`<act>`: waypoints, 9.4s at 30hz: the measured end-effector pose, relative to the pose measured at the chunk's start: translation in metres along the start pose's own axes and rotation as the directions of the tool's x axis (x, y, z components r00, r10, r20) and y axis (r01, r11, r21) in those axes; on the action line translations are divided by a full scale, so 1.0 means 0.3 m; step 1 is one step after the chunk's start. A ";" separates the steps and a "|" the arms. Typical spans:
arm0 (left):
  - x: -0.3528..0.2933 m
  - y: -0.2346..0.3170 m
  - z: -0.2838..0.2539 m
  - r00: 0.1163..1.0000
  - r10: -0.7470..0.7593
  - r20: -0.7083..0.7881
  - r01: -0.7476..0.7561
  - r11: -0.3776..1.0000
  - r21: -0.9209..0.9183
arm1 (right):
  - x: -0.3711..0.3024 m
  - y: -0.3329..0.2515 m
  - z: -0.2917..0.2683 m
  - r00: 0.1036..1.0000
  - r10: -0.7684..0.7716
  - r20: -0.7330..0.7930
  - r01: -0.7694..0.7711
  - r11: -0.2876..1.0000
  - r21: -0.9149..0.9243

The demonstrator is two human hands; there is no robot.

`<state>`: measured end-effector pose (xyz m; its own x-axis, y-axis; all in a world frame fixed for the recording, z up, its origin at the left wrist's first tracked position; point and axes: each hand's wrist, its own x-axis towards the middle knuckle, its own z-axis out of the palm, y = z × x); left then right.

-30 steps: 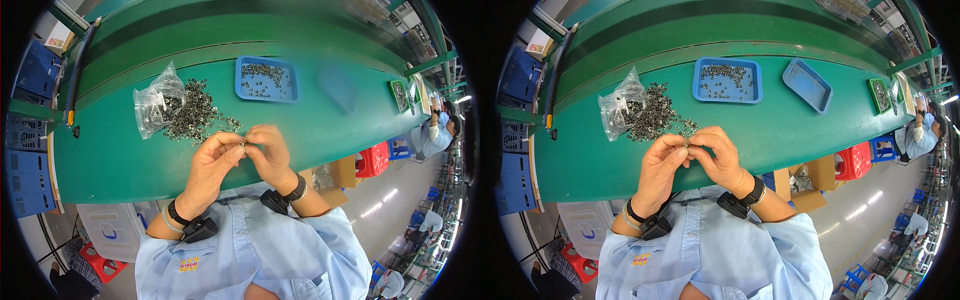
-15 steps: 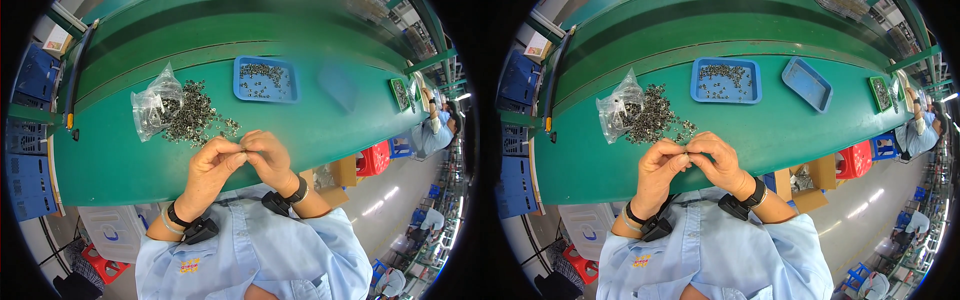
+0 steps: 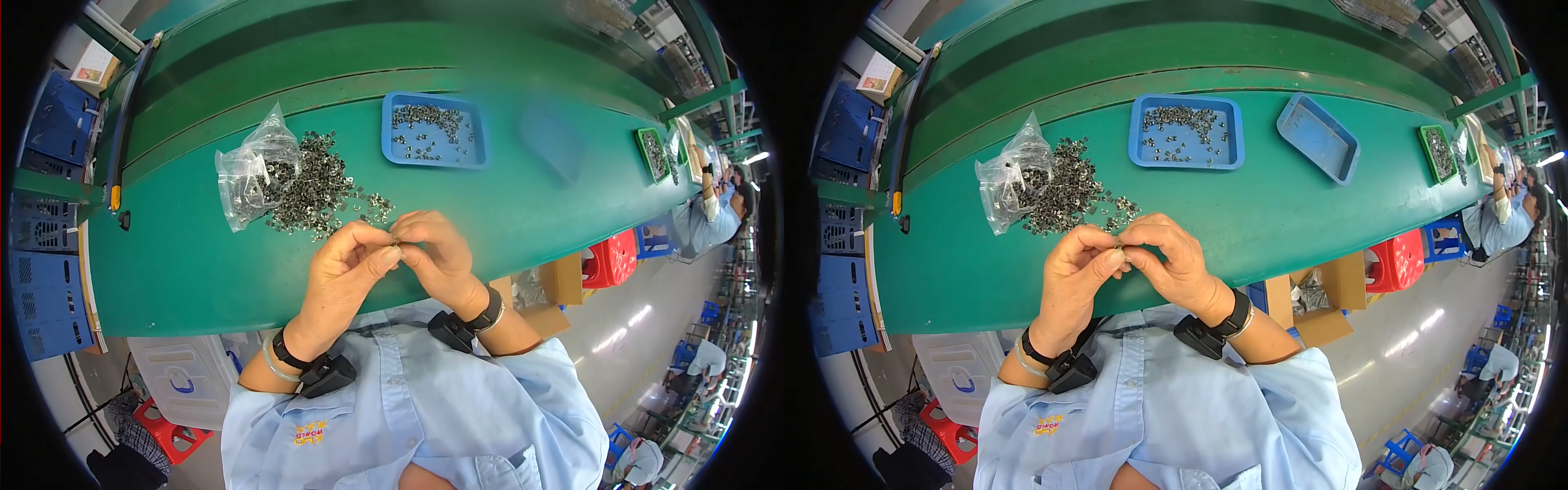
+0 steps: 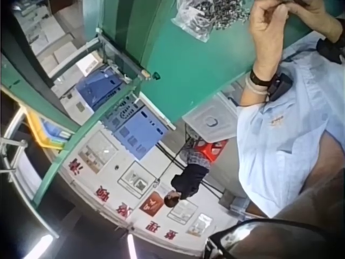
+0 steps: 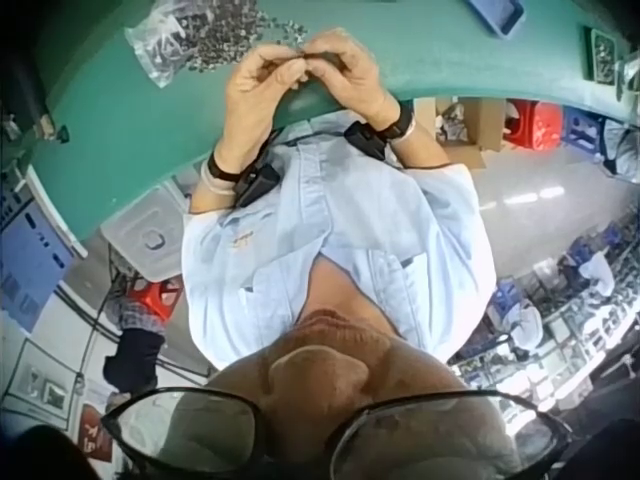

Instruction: The person picks up small metal components from a pile, fits them together by hand, and places the assembled units into a blue tray.

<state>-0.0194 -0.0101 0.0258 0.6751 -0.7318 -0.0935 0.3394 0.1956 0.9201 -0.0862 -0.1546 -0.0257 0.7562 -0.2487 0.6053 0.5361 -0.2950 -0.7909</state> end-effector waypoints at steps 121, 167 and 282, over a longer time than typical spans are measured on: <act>0.048 -0.048 -0.068 0.952 -0.257 0.168 0.289 0.934 -0.209 | 0.076 -0.103 -0.059 0.978 0.159 0.135 -0.085 0.895 -0.438; 0.016 -0.076 -0.066 0.959 -0.171 0.227 0.266 0.821 -0.505 | 0.039 -0.139 -0.016 0.991 0.124 0.041 -0.100 0.922 -0.373; 0.029 -0.043 -0.124 0.961 -0.277 0.009 0.265 0.909 -0.321 | 0.111 0.053 -0.077 0.936 0.344 0.071 -0.248 0.789 -0.562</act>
<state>0.0065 0.0053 -0.0011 0.5488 -0.7632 -0.3411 0.6977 0.1934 0.6898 -0.0611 -0.1888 -0.0159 0.9190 -0.2690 0.2882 0.0252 -0.6895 -0.7239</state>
